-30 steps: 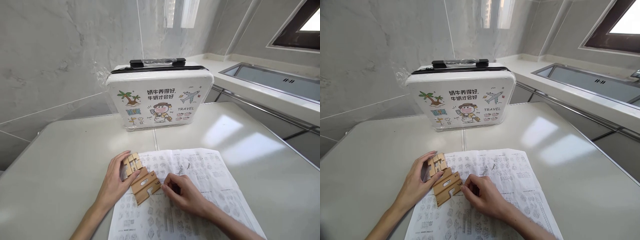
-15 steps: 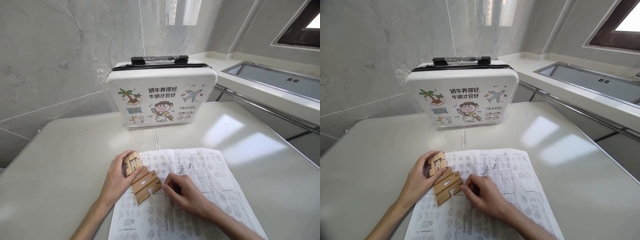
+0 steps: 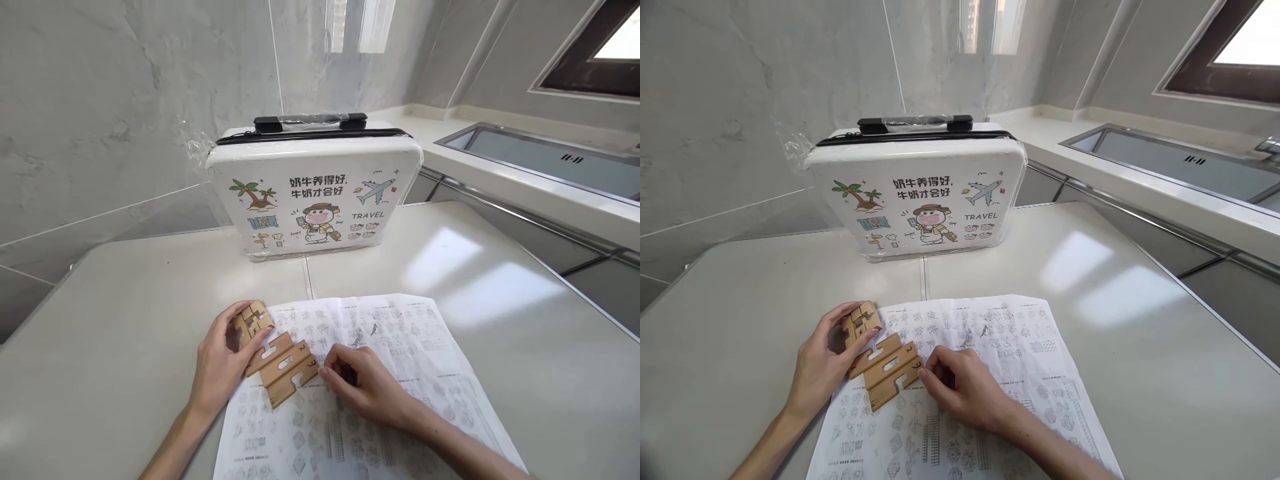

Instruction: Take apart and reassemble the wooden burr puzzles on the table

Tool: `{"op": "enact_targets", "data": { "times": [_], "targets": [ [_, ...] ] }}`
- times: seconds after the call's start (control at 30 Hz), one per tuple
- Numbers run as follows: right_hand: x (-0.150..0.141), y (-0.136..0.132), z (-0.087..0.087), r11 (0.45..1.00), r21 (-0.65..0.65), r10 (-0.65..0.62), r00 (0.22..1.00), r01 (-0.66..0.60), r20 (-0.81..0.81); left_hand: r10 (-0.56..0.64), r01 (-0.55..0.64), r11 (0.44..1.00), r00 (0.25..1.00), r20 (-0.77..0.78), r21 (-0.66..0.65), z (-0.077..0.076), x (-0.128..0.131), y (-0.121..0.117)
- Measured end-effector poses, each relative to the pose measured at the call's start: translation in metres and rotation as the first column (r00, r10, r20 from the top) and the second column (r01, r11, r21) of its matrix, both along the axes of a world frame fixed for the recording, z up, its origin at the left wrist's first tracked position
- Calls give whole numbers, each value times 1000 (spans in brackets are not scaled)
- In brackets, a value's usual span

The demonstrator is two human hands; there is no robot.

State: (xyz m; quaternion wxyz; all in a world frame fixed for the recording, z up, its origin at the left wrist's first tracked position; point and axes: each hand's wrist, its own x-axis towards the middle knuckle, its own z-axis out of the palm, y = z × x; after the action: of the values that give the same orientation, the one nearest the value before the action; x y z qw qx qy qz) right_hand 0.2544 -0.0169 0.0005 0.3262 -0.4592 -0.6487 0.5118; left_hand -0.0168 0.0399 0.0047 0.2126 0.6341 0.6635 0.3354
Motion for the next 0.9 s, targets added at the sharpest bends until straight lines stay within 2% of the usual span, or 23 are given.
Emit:
{"op": "enact_targets", "data": {
  "times": [0.17,0.27,0.33,0.47,0.6,0.67,0.77,0.9],
  "targets": [
    [3,0,0,1000,0,-3,999,3,-47,-16,16,997,1000,12,73,3,0,-6],
    [4,0,2,998,-61,-12,979,-1,-206,-104,104,987,995,-4,126,11,11,-12],
    [5,2,3,989,-142,-11,927,-46,-375,-182,179,971,983,5,156,17,23,-17],
    [9,11,7,953,-255,-44,756,-165,-653,-365,352,920,930,51,172,26,56,-21],
    [19,19,9,887,-379,-124,657,-263,-744,-567,559,815,824,9,150,27,88,-13],
    [24,22,7,863,-420,-179,607,-281,-774,-613,608,786,790,15,112,27,100,-8],
    [28,25,2,836,-463,-266,522,-293,-810,-596,594,803,800,70,50,26,113,-4],
    [31,30,-2,821,-480,-327,437,-307,-838,-475,501,864,842,256,-43,27,122,-8]
  ]
}}
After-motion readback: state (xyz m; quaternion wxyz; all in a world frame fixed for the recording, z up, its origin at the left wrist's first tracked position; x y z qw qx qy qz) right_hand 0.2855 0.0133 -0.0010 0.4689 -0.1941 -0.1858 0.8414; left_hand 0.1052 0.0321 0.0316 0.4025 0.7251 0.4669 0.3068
